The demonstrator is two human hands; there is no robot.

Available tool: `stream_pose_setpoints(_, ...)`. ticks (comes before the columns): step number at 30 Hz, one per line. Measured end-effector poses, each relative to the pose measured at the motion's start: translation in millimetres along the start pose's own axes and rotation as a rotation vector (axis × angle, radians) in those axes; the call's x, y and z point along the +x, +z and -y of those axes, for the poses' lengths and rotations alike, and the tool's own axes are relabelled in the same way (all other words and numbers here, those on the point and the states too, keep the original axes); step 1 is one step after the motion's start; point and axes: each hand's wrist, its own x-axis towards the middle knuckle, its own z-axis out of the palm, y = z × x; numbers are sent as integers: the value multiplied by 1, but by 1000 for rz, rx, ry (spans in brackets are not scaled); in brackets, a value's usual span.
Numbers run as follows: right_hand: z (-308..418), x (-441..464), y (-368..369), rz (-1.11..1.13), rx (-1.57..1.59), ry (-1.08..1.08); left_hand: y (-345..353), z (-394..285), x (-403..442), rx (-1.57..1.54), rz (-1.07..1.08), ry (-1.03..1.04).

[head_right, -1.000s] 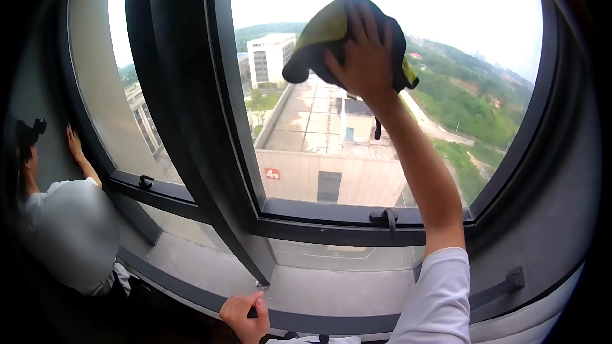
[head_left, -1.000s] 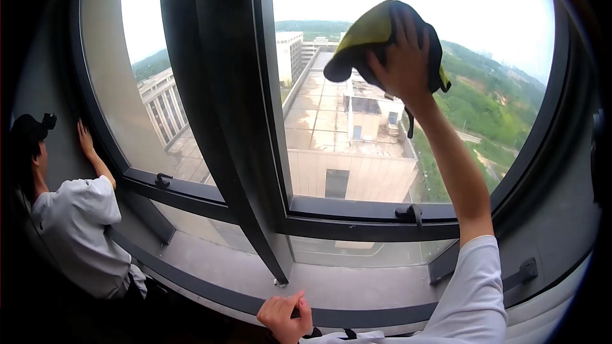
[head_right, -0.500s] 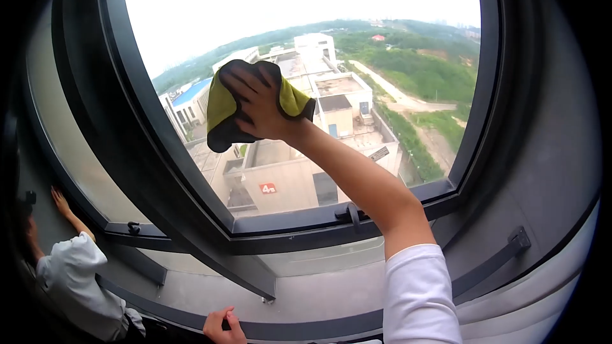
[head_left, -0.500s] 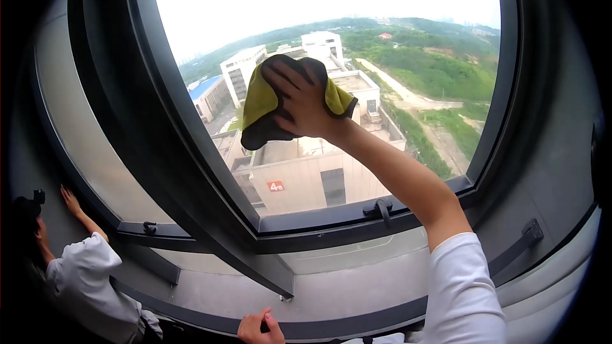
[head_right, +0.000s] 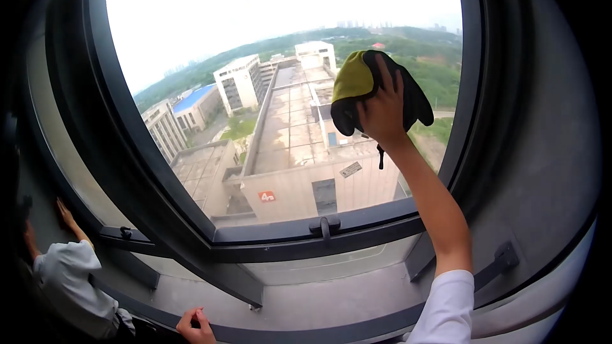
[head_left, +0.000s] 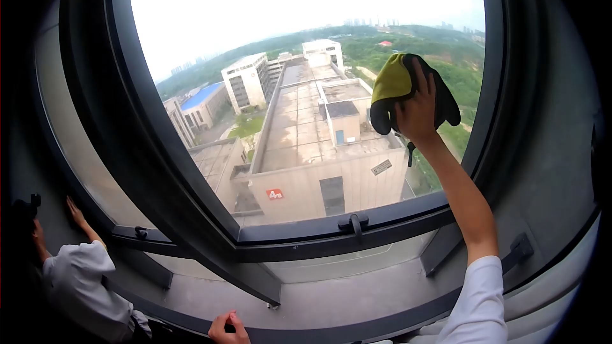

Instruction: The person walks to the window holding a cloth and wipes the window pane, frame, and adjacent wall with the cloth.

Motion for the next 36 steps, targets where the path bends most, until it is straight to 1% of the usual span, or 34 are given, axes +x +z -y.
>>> stream_pose_setpoints(4, 29, 86, 16, -59, -14, -100, 2, 2, -1, -4, -23, -1)
stream_pose_setpoints(6, 36, 99, 22, -91, -14, -124, 0, 6, 0, -4, -24, 2)
stream_pose_setpoints(7, 36, 103, 24, -142, 8, -131, 1, 6, -1, -17, -31, 16)
stream_pose_setpoints(8, 38, 100, 24, -181, 31, -134, 0, 7, -3, -26, -28, 27)
stream_pose_setpoints(12, 32, 72, 12, -100, 34, -131, -4, 7, -1, -11, -17, 57)
stream_pose_setpoints(15, 38, 82, 8, -74, -15, -115, -3, 2, 0, -31, -35, 47)
stream_pose_setpoints(19, 45, 103, 20, -164, 10, -140, -3, 5, -1, -12, -5, 31)
stream_pose_setpoints(24, 46, 66, 9, -111, 34, -94, -6, 10, -2, -6, 15, 63)
stream_pose_setpoints(27, 48, 83, 10, -107, 1, -120, -5, 13, -1, 19, 24, 121)
stream_pose_setpoints(29, 53, 99, 18, -98, -19, -97, -4, 14, -2, 17, 8, 152)
stream_pose_setpoints(33, 58, 96, 30, -142, 27, -99, -5, 14, -1, -4, -6, 152)
stream_pose_setpoints(35, 68, 85, 30, -94, -102, -35, -7, 15, -1, -28, 7, 172)
stream_pose_setpoints(36, 70, 89, 30, -83, -97, -35, -5, 14, 0, -33, -7, 157)
